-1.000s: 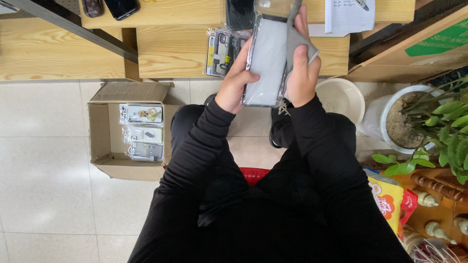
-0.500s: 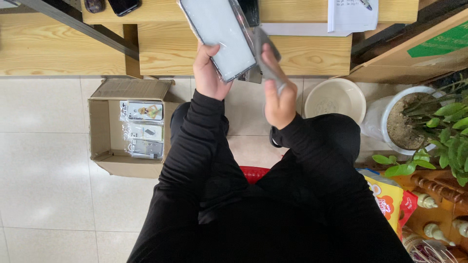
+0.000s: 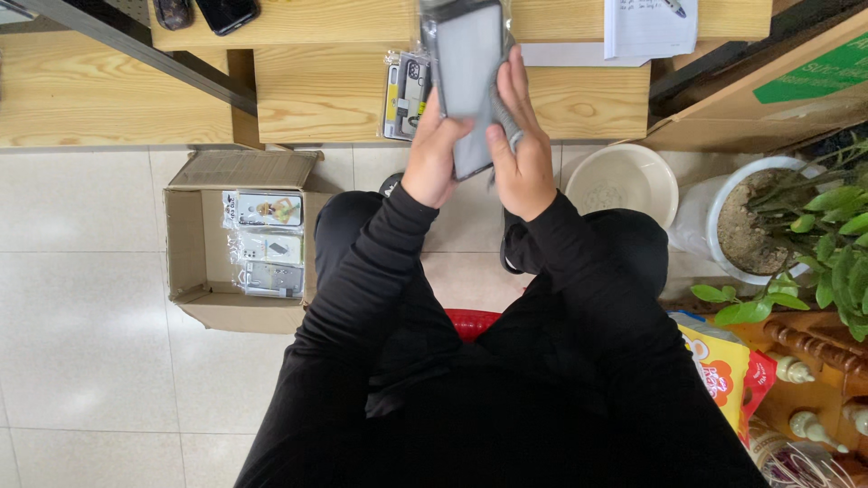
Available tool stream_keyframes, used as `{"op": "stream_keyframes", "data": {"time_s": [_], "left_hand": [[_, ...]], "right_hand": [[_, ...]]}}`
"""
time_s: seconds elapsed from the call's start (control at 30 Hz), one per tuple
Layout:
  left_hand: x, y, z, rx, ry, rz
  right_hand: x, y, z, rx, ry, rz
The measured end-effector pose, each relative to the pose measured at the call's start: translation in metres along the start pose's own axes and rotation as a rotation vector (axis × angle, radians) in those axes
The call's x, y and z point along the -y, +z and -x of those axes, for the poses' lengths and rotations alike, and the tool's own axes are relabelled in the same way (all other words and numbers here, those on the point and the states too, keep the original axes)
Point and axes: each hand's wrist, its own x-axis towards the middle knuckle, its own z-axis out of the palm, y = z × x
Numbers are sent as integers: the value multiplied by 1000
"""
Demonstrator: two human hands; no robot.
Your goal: The person sits on a low stool and wipes the plastic packaging of several phone cases with a gray cloth. They handle each case one at a time, wiping the front and back surfaces, then place them on a wooden table. The person repeats this process for multiple cases throughout the clip.
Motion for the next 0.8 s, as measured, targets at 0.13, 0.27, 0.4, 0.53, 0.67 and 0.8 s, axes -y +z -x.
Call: {"op": "stream_keyframes", "data": {"time_s": [0.13,0.27,0.4,0.53,0.67,0.8], "left_hand": [[-3,12,9,99,28,-324],[6,11,9,122,-61,-222],[2,6,6,169,-88,-277],[-9,10,5,171,-86,-164],[-29,8,-4,-19,-162,113],[-31,-5,-15,266,-27,448]], "right_hand": [[-8,-10,-8,-62,14,-66],[-19,-15,-15,-129,53,-221],[-35,-21,-19,-225,92,-566],[-19,-26,-24,-405,188,-612],[-5,-6,-5,-300,-68,-304],[14,20,13,158,-383,327]]}}
